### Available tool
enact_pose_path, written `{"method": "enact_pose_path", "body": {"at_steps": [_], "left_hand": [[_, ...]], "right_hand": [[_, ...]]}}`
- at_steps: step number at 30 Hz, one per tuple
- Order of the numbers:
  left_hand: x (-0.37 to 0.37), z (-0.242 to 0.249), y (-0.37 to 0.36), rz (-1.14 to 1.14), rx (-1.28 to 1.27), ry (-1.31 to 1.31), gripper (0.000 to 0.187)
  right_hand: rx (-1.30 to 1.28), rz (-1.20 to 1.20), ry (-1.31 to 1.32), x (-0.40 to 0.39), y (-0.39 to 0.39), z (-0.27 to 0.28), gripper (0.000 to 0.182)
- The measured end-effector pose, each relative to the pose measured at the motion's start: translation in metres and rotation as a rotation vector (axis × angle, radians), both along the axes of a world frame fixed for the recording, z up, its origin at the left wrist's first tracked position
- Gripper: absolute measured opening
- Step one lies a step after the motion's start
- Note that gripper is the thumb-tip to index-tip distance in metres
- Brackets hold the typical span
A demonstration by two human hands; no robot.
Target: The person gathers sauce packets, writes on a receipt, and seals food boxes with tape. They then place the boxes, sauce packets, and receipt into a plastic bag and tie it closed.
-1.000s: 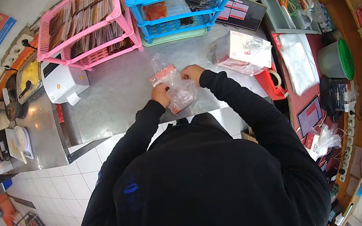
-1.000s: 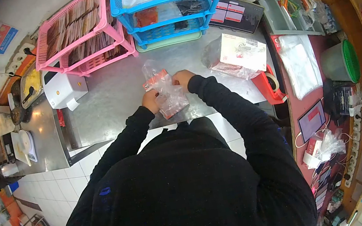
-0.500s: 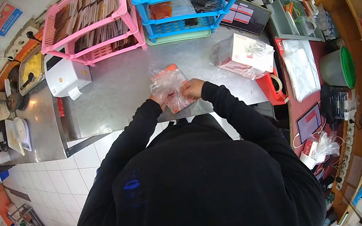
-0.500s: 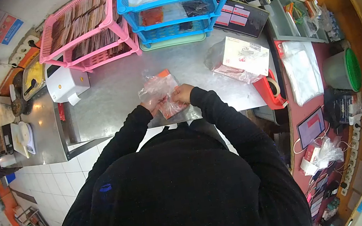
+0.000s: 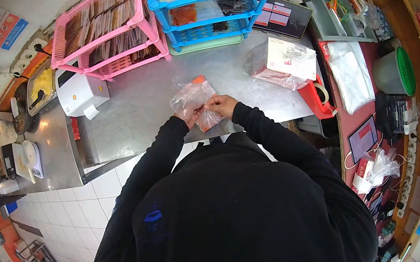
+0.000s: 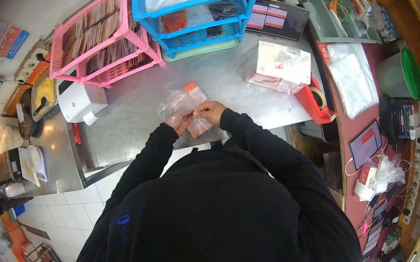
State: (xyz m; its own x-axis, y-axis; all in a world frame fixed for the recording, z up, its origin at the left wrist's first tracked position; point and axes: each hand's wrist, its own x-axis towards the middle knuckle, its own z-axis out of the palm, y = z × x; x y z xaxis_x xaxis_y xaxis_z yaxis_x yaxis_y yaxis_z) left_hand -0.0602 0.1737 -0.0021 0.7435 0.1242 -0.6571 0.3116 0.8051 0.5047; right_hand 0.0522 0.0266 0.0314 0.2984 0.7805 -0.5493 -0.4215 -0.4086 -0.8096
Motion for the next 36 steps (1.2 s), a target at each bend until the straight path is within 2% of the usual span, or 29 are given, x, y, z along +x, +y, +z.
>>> {"method": "enact_pose_path", "body": {"at_steps": [6, 9, 12, 15, 18, 21, 25, 27, 30, 32, 33, 34, 36], "left_hand": [[0.001, -0.005, 0.002, -0.003, -0.001, 0.006, 0.012], [-0.001, -0.006, 0.002, 0.026, -0.032, 0.027, 0.012], [-0.003, -0.01, 0.001, 0.052, -0.024, 0.022, 0.013], [-0.002, -0.005, 0.001, 0.041, -0.032, 0.005, 0.014], [-0.002, -0.001, 0.002, 0.02, -0.035, 0.008, 0.014], [-0.001, -0.005, 0.001, 0.02, -0.041, 0.015, 0.015], [0.001, -0.007, 0.002, 0.009, -0.019, -0.01, 0.015], [-0.001, -0.01, 0.001, 0.035, -0.003, 0.005, 0.015], [0.0, -0.019, 0.006, 0.017, 0.064, -0.034, 0.016], [0.002, -0.018, 0.005, -0.018, 0.141, -0.084, 0.016], [0.003, -0.004, 0.003, -0.033, 0.189, -0.109, 0.016], [0.0, 0.001, 0.001, -0.045, 0.237, -0.127, 0.017], [-0.002, -0.023, 0.005, -0.103, 0.196, -0.123, 0.016]], "right_hand": [[0.09, 0.031, -0.191, -0.003, 0.0, -0.008, 0.016], [0.048, -0.034, -0.533, -0.007, 0.005, -0.021, 0.014], [0.044, -0.262, -0.789, -0.012, 0.012, -0.021, 0.013], [0.102, -0.241, -0.843, -0.01, 0.011, -0.002, 0.013], [0.306, 0.024, -1.027, -0.008, 0.002, 0.001, 0.012], [0.447, 0.124, -1.179, -0.005, -0.003, 0.003, 0.01], [0.336, 0.073, -1.148, 0.004, 0.004, -0.002, 0.011], [0.205, -0.002, -1.03, 0.011, 0.006, -0.009, 0.011], [0.056, -0.113, -0.686, 0.016, 0.006, -0.022, 0.007], [0.179, -0.094, -0.79, -0.01, -0.002, -0.011, 0.007], [0.272, 0.019, -0.593, -0.032, -0.01, 0.004, 0.007], [0.42, 0.195, -0.569, -0.044, -0.018, 0.043, 0.008], [0.364, 0.099, -0.574, -0.03, -0.033, 0.034, 0.009]]}}
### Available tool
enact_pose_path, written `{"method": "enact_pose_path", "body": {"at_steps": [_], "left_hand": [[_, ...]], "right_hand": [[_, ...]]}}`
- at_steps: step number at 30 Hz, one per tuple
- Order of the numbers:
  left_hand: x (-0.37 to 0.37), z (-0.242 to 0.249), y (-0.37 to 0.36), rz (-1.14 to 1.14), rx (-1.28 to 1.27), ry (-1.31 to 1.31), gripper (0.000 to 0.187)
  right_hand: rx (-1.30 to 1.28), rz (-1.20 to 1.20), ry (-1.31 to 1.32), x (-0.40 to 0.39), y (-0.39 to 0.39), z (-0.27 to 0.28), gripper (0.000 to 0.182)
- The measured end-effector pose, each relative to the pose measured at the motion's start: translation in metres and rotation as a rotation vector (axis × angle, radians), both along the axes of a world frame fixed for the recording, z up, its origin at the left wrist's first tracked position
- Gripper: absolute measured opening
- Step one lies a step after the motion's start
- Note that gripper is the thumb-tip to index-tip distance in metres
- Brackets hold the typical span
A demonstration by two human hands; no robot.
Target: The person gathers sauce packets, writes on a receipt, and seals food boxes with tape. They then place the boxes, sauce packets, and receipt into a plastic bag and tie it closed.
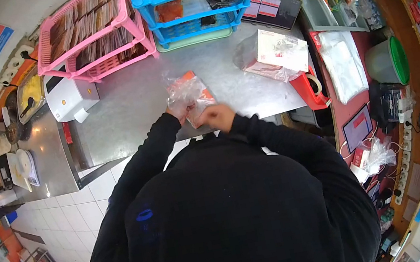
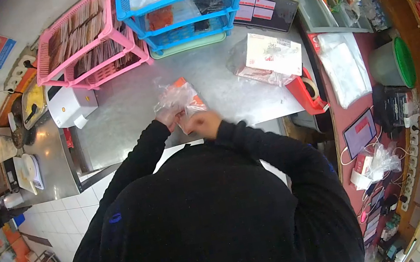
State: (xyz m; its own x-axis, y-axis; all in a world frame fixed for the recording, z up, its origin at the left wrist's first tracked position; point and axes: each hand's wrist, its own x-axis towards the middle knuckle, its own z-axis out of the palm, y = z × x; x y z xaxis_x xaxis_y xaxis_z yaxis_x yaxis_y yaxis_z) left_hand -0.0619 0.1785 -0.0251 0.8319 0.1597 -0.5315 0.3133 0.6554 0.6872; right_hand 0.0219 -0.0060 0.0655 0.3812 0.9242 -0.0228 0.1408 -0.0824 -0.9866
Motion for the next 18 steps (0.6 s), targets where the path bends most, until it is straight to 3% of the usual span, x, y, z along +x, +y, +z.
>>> {"method": "enact_pose_path", "body": {"at_steps": [1, 3, 4, 5, 6, 8, 9, 11, 12, 14, 16, 18], "left_hand": [[0.003, -0.007, 0.005, -0.033, -0.011, -0.006, 0.015], [0.001, -0.005, 0.009, -0.062, 0.06, -0.084, 0.016], [0.001, -0.001, 0.008, -0.076, 0.095, -0.126, 0.017], [0.002, 0.011, 0.006, -0.141, 0.378, -0.09, 0.021], [0.004, 0.01, 0.013, -0.286, 0.389, -0.129, 0.017], [0.01, 0.006, 0.026, -0.578, 0.406, -0.211, 0.012], [0.021, 0.021, 0.014, -0.629, 0.426, -0.053, 0.014], [0.044, 0.064, -0.014, -0.745, 0.877, -0.455, 0.018], [0.055, 0.075, -0.025, -0.78, 1.103, -0.668, 0.021], [0.071, 0.075, -0.047, -0.946, 1.188, -0.571, 0.037], [0.077, 0.067, -0.07, -1.011, 1.291, -0.584, 0.046], [0.079, 0.055, -0.089, -0.967, 1.411, -0.723, 0.049]], "right_hand": [[-0.096, -0.169, -0.172, 0.025, -0.012, -0.028, 0.009], [-0.172, -0.406, -0.214, 0.074, -0.05, -0.035, 0.014], [-0.092, -0.511, -0.135, 0.091, -0.07, -0.032, 0.013], [-0.071, -0.613, -0.3, 0.1, -0.087, -0.014, 0.011], [-0.051, -0.718, -0.468, 0.107, -0.102, 0.017, 0.011], [-0.037, -0.783, -0.688, 0.126, -0.134, 0.05, 0.023], [-0.053, -0.833, -0.795, 0.132, -0.14, 0.074, 0.032], [-0.066, -0.886, -0.904, 0.151, -0.149, 0.095, 0.056], [-0.116, -0.85, -1.08, 0.165, -0.152, 0.098, 0.064], [-0.254, -0.762, -1.161, 0.185, -0.149, 0.093, 0.066], [-0.293, -0.731, -1.204, 0.198, -0.135, 0.08, 0.05], [-0.404, -0.637, -0.97, 0.209, -0.12, 0.066, 0.026]]}}
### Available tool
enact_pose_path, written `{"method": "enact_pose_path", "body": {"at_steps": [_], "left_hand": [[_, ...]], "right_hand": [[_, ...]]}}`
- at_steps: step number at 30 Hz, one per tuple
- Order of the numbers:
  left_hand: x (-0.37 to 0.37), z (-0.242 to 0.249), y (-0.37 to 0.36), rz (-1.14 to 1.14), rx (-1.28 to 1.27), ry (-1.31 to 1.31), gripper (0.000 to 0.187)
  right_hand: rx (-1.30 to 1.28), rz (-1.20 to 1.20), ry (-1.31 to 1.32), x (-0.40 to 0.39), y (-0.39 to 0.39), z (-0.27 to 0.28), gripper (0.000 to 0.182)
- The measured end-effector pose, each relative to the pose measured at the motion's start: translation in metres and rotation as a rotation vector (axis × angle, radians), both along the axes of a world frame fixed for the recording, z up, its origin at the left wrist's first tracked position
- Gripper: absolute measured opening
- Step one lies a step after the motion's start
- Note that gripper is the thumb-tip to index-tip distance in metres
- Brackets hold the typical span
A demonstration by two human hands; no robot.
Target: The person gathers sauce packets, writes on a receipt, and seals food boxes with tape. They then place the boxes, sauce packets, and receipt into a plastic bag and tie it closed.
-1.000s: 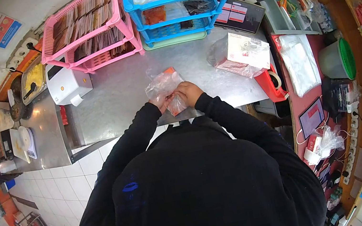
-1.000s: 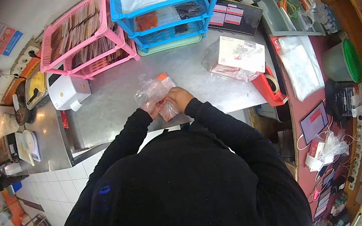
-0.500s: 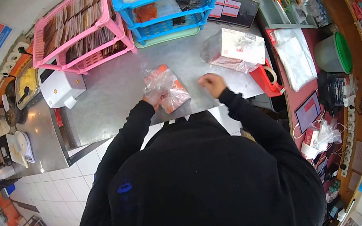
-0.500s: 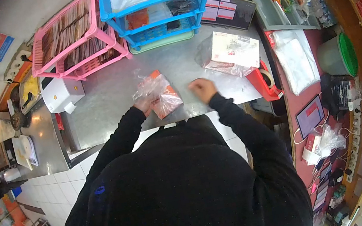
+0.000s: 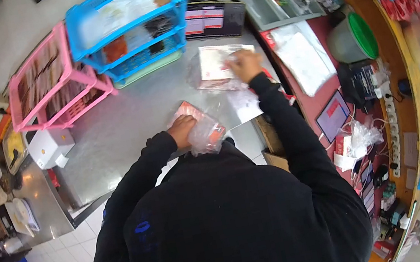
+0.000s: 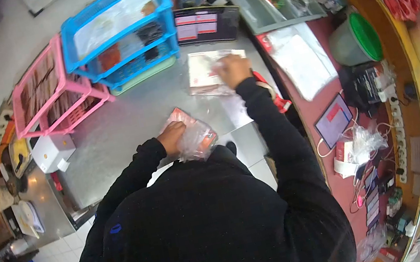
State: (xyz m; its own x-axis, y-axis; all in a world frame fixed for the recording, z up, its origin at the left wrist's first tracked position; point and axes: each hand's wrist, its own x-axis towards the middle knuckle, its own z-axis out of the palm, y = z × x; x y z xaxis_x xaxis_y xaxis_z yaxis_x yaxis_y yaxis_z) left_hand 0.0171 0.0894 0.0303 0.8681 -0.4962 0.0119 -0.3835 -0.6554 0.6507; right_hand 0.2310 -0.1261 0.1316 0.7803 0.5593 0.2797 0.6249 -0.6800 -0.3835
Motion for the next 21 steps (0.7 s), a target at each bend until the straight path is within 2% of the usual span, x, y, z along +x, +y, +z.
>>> {"method": "enact_pose_path", "body": {"at_steps": [2, 3, 5, 6, 7, 8, 9, 11, 14, 15, 16, 18, 19, 21], "left_hand": [[0.009, 0.0, -0.011, 0.142, -0.234, -0.035, 0.052], [0.016, 0.002, -0.021, 0.215, -0.35, -0.047, 0.053], [0.029, 0.026, -0.048, 0.698, -0.169, -0.204, 0.047], [0.04, 0.052, -0.062, 0.676, -0.091, -0.331, 0.048], [0.048, 0.086, -0.077, 0.651, -0.012, -0.453, 0.048], [0.057, 0.097, -0.088, 0.619, 0.064, -0.453, 0.048], [0.066, 0.108, -0.099, 0.586, 0.138, -0.454, 0.047], [0.09, 0.109, -0.1, 0.508, 0.274, -0.217, 0.045], [0.109, 0.107, -0.103, 0.345, 0.107, -0.199, 0.041], [0.111, 0.11, -0.104, 0.313, 0.179, -0.225, 0.04], [0.114, 0.101, -0.106, 0.433, -0.167, -0.046, 0.039], [0.115, 0.077, -0.11, 0.649, -0.857, 0.324, 0.038], [0.116, 0.092, -0.119, 0.691, -1.317, 0.441, 0.035], [0.117, 0.078, -0.107, 0.736, -0.57, 0.011, 0.034]], "right_hand": [[0.208, 0.107, -0.001, 0.006, 0.009, -0.022, 0.024], [0.284, 0.123, 0.092, 0.0, 0.009, -0.019, 0.024], [0.38, 0.177, 0.248, -0.014, 0.004, -0.013, 0.022], [0.402, 0.21, 0.318, -0.019, 0.0, -0.015, 0.02], [0.424, 0.35, 0.279, -0.021, -0.005, -0.015, 0.018], [0.447, 0.493, 0.238, -0.021, -0.012, -0.014, 0.017], [0.485, 0.498, 0.362, -0.021, -0.021, -0.013, 0.017], [0.561, 0.509, 0.605, -0.02, -0.042, -0.011, 0.018], [0.634, 0.268, 0.683, 0.006, -0.118, 0.017, 0.019], [0.516, 0.147, 0.486, 0.018, -0.15, 0.002, 0.018], [0.395, 0.029, 0.289, 0.029, -0.183, -0.025, 0.018], [0.181, -0.222, 0.641, 0.027, -0.236, -0.079, 0.024], [0.085, -0.238, 0.633, 0.02, -0.24, -0.079, 0.025], [-0.11, -0.266, 0.609, 0.007, -0.241, -0.079, 0.028]]}}
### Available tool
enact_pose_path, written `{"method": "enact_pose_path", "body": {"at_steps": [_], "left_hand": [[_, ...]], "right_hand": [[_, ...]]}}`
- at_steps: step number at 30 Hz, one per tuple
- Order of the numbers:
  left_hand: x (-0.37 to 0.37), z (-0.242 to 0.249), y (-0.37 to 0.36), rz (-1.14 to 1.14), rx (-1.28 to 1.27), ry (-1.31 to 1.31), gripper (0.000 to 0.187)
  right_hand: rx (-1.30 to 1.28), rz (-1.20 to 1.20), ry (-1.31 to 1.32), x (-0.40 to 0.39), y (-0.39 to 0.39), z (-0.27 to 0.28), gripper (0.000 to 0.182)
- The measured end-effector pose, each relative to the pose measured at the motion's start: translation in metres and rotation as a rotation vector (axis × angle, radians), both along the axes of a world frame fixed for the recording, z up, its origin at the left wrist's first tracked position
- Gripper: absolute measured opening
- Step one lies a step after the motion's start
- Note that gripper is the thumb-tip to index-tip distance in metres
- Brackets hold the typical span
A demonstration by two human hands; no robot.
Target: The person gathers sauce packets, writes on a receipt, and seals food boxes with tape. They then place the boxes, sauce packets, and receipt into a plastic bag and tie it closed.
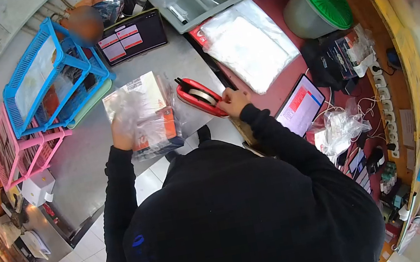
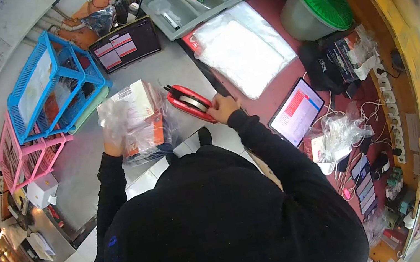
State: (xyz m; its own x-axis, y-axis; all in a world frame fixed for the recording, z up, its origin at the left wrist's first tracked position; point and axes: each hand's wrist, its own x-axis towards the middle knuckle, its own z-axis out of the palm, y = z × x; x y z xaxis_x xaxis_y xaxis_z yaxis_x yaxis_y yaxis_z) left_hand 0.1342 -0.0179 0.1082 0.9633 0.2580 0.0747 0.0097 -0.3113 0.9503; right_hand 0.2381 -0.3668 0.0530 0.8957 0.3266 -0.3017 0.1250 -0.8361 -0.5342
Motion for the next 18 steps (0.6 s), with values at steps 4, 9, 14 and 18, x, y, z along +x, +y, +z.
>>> {"method": "enact_pose_path", "body": {"at_steps": [4, 9, 14, 18], "left_hand": [[0.003, -0.014, 0.015, 0.011, 0.51, -0.079, 0.033], [0.018, -0.025, 0.016, 0.041, 0.164, -0.119, 0.039], [0.02, -0.019, 0.006, 0.136, 0.235, 0.008, 0.039], [0.025, -0.027, 0.008, 0.19, 0.287, -0.075, 0.04]], "right_hand": [[0.205, -0.006, 0.057, 0.006, 0.013, -0.02, 0.026], [0.585, -0.094, 0.261, -0.017, -0.036, 0.023, 0.022], [0.321, -0.243, 0.201, -0.046, -0.079, -0.017, 0.018], [0.078, -0.26, -0.274, -0.041, -0.064, -0.077, 0.015]]}}
